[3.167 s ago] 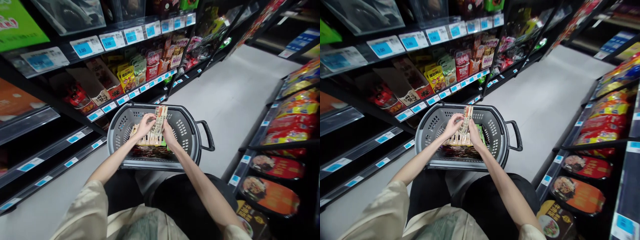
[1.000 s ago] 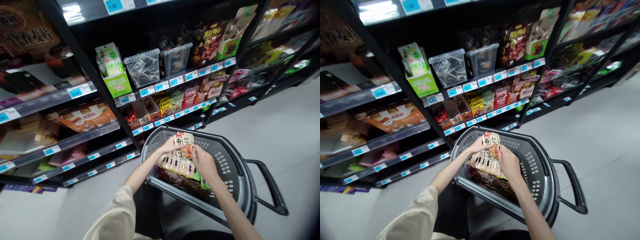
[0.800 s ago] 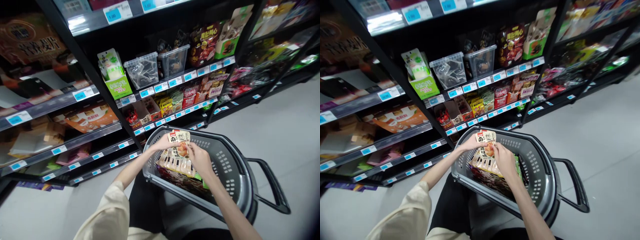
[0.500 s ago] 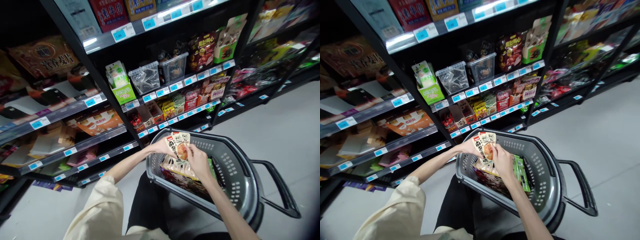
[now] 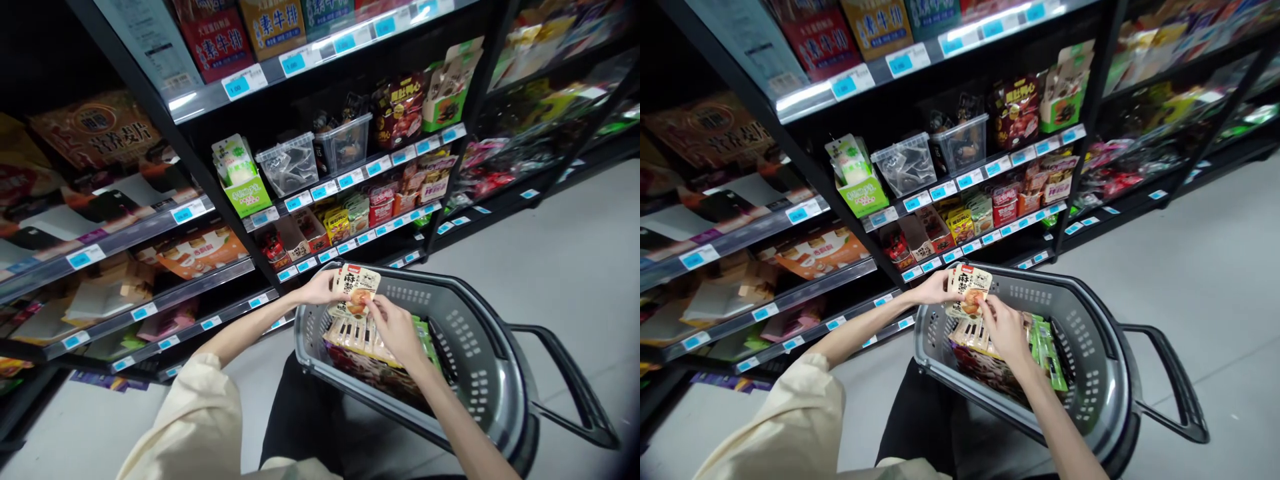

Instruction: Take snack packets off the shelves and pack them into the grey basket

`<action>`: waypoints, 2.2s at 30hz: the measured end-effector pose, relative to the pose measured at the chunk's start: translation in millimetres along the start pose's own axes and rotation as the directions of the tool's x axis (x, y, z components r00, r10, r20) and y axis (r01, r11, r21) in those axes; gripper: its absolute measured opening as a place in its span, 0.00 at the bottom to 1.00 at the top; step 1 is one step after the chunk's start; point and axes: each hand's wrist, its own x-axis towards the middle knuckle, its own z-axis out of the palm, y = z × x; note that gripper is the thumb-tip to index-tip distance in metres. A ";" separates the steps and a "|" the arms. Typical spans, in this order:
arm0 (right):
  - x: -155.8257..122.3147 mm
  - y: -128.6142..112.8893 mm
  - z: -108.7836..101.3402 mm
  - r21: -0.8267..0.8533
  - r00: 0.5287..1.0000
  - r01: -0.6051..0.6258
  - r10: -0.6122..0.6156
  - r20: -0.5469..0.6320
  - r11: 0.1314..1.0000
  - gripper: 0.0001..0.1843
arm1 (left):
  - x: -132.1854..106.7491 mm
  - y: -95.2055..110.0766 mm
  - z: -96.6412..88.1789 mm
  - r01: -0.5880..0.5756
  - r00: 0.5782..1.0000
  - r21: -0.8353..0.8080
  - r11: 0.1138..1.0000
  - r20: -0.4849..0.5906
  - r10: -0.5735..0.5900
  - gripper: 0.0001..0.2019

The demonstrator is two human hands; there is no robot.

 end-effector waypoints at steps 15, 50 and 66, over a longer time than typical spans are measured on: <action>-0.9 -7.6 13.7 -0.020 1.000 -0.011 0.011 0.000 1.000 0.21 | -6.9 9.6 30.3 0.075 0.987 -0.313 0.947 -0.115 -0.116 0.29; -7.4 -5.9 -10.9 -0.136 0.998 0.055 -0.049 0.045 0.989 0.20 | 54.2 -69.5 -133.1 0.418 0.365 -0.109 0.902 -0.889 -0.277 0.21; -12.9 -14.1 -12.2 -0.180 0.979 0.142 -0.112 0.168 0.973 0.22 | 47.0 -74.9 -136.6 0.393 0.623 -0.119 0.912 -0.695 -0.360 0.12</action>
